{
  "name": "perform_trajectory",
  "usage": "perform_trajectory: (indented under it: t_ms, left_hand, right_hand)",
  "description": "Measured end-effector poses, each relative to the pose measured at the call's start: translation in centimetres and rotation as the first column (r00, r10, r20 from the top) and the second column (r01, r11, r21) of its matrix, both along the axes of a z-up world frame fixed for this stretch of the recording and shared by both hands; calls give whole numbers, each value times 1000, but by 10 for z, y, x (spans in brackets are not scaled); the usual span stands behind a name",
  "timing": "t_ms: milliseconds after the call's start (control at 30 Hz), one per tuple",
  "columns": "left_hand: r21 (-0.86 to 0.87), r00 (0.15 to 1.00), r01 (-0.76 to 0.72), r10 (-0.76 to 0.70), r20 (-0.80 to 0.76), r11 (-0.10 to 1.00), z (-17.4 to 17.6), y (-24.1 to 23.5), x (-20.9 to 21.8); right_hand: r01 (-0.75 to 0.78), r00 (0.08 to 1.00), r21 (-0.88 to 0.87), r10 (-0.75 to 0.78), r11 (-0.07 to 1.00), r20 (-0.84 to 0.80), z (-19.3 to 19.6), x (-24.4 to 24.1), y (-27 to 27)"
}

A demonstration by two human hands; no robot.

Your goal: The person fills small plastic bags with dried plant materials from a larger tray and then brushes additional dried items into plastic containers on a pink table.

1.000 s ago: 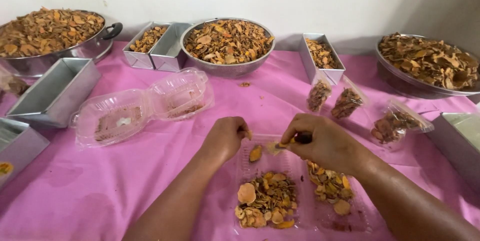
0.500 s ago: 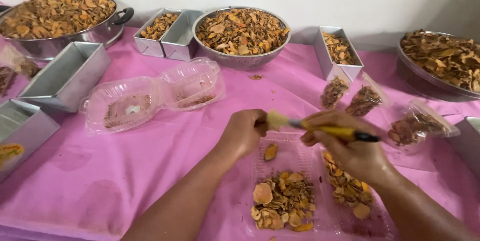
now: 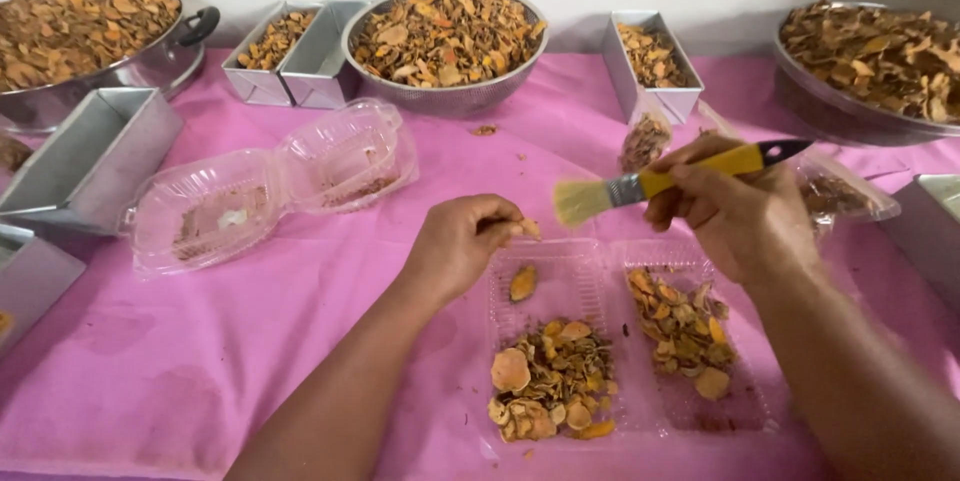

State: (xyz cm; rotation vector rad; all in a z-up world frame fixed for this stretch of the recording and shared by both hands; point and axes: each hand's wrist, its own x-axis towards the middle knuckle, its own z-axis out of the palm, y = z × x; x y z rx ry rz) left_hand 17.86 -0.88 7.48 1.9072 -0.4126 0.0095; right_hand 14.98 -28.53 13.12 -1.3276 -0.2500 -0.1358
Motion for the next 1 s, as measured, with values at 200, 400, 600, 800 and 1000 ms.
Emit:
perform_trajectory:
  t_ms: [200, 400, 600, 800, 1000]
  left_hand:
    - [592, 970, -6, -140, 201, 806, -25, -1, 1]
    - [742, 931, -71, -222, 289, 667, -10, 0, -11]
    - [775, 911, 53, -348, 221, 630, -15, -4, -16]
    - [819, 887, -80, -334, 319, 569, -28, -9, -17]
    - [821, 883, -94, -334, 329, 563, -26, -9, -14]
  right_hand:
    - [-94, 980, 33, 87, 995, 178, -4, 6, -4]
    - [-71, 977, -24, 75, 997, 201, -3, 3, -2]
    - [-18, 988, -45, 24, 999, 149, -4, 2, -1]
    - [-59, 982, -59, 68, 997, 174, -7, 2, 2]
    - [-42, 986, -65, 52, 997, 160, -2, -1, 0]
